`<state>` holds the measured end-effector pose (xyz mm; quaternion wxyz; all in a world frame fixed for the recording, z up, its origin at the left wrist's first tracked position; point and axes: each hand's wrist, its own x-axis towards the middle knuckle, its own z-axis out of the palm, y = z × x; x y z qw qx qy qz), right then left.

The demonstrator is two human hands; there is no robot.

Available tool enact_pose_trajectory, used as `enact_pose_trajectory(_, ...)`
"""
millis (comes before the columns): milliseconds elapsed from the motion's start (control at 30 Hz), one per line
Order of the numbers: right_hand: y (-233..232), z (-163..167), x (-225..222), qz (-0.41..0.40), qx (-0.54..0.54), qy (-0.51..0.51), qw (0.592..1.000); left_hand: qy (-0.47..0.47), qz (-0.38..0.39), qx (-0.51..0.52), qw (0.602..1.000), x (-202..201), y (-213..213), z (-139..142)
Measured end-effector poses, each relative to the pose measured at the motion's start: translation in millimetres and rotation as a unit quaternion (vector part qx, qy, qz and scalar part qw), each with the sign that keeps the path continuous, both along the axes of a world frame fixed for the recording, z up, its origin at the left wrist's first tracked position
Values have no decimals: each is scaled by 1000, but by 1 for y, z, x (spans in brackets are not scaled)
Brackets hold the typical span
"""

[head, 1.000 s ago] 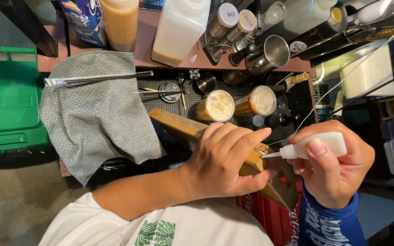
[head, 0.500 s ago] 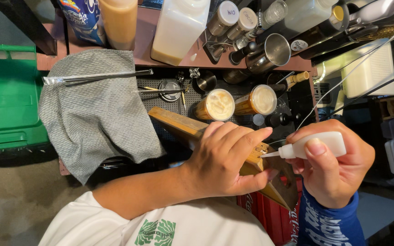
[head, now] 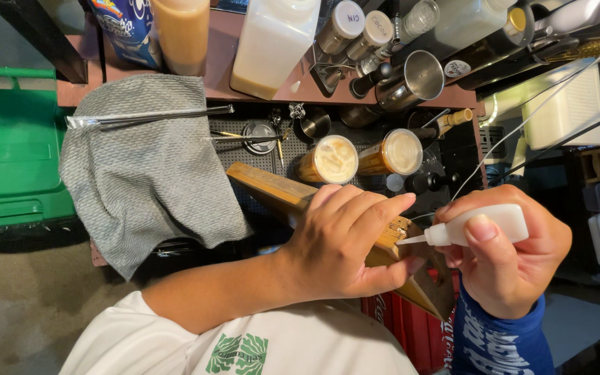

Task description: The person retrieves a wooden serving tray and applies glue to a damaged corner joint using a small white bottle. After applying the adhesive, they place two iced coffee drinks and two straws onto the tray and carry it to a table.

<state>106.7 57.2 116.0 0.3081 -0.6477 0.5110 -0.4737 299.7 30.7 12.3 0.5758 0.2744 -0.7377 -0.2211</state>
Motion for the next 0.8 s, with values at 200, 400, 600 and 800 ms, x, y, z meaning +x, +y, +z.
enact_pose_trajectory(200, 1, 0, 1, -3, 1, 0, 1000, 2, 0, -3, 1000, 0, 0, 0)
enact_pose_trajectory(400, -4, -1, 0, -32, 0, -44, 999, 3, 6, -6, 1000, 0, 0, 1)
enact_pose_trajectory(600, -12, -3, -3, 0, 15, -39, 999, 8, 13, -8, 1000, 0, 1, 4)
enact_pose_trajectory(800, -14, -1, -2, -5, 26, -19, 999, 5, 11, -8, 1000, 1, 1, 5)
